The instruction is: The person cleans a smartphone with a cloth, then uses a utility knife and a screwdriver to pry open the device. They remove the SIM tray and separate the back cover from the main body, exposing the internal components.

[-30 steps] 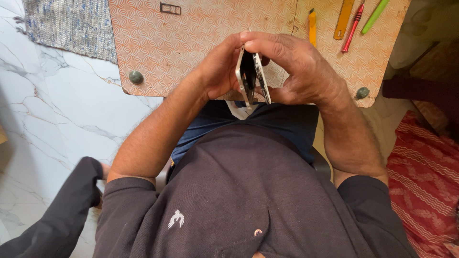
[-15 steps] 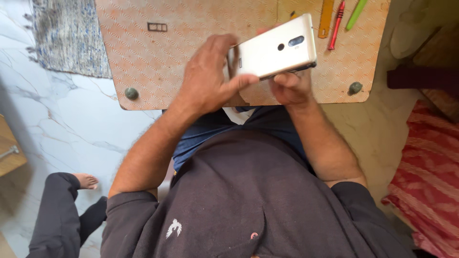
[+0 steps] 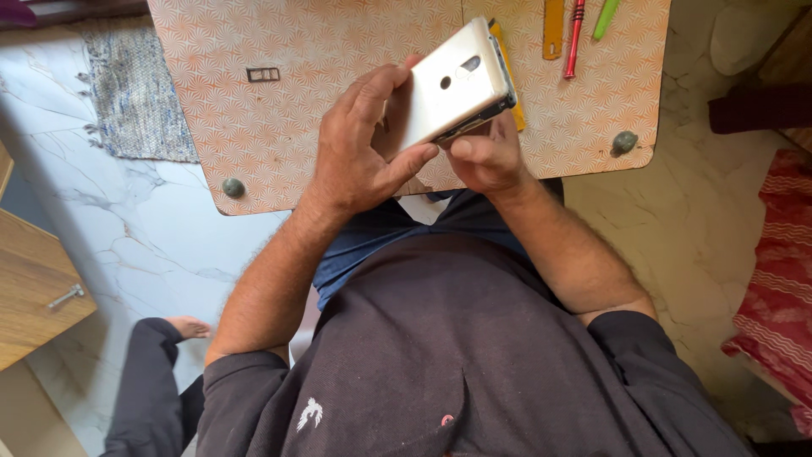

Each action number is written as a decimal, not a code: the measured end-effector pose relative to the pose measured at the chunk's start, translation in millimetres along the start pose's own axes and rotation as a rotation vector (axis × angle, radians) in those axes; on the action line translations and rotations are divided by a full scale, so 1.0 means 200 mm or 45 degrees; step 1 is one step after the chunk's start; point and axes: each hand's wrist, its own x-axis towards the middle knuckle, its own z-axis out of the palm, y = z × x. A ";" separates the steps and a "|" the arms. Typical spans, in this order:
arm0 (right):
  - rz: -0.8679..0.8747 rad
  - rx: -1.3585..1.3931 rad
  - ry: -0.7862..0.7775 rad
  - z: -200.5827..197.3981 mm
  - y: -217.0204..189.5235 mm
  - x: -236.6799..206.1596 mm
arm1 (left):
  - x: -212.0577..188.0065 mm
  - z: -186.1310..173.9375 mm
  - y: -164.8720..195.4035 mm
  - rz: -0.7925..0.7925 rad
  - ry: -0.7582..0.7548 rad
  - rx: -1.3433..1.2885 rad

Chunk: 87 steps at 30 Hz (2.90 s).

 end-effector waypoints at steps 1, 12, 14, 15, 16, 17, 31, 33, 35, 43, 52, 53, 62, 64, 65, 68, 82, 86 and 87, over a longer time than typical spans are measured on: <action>-0.007 -0.018 0.004 0.01 0.00 0.00 | -0.01 0.00 -0.01 0.025 0.025 0.012; -0.126 -0.082 0.090 0.13 0.01 0.03 | -0.03 0.05 0.03 0.048 0.119 0.243; -0.137 -0.096 0.177 0.12 0.05 0.01 | -0.03 0.06 0.03 0.062 0.146 0.284; -0.157 -0.110 0.213 0.11 0.06 0.00 | -0.03 0.06 0.03 0.065 0.154 0.297; -0.177 -0.124 0.249 0.10 0.08 -0.01 | -0.03 0.06 0.03 0.069 0.162 0.308; -0.197 -0.104 0.261 0.09 0.09 -0.01 | -0.03 0.06 0.03 0.080 0.168 0.309; -0.206 -0.174 0.190 0.14 0.03 0.02 | -0.03 0.07 0.01 0.093 0.188 0.262; -0.218 -0.188 0.198 0.13 0.04 0.02 | -0.03 0.07 0.00 0.102 0.188 0.271; -0.234 -0.189 0.206 0.12 0.06 0.01 | -0.04 0.08 0.00 0.109 0.192 0.280; -0.240 -0.262 0.191 0.09 0.08 0.01 | -0.05 0.08 -0.03 0.132 0.251 0.311; -0.221 -0.428 0.203 0.09 0.05 0.00 | -0.06 0.08 -0.04 0.132 0.256 0.263; -0.221 -0.422 0.210 0.09 0.05 0.00 | -0.06 0.08 -0.04 0.136 0.263 0.257; -0.255 -0.458 0.261 0.08 0.07 -0.01 | -0.06 0.09 -0.05 0.146 0.312 0.218; -0.277 -0.502 0.263 0.08 0.07 -0.01 | -0.05 0.09 -0.06 0.154 0.319 0.221; -0.288 -0.516 0.257 0.08 0.06 -0.01 | -0.05 0.09 -0.06 0.152 0.327 0.217; -0.311 -0.550 0.249 0.08 0.06 0.00 | -0.04 0.09 -0.06 0.155 0.340 0.204; -0.231 -0.589 0.365 0.14 0.01 0.03 | -0.03 0.10 -0.08 0.152 0.350 0.098; -0.235 -0.646 0.383 0.16 0.01 0.03 | -0.03 0.11 -0.08 0.150 0.374 0.101; -0.236 -0.649 0.389 0.16 0.01 0.03 | -0.04 0.11 -0.08 0.150 0.373 0.099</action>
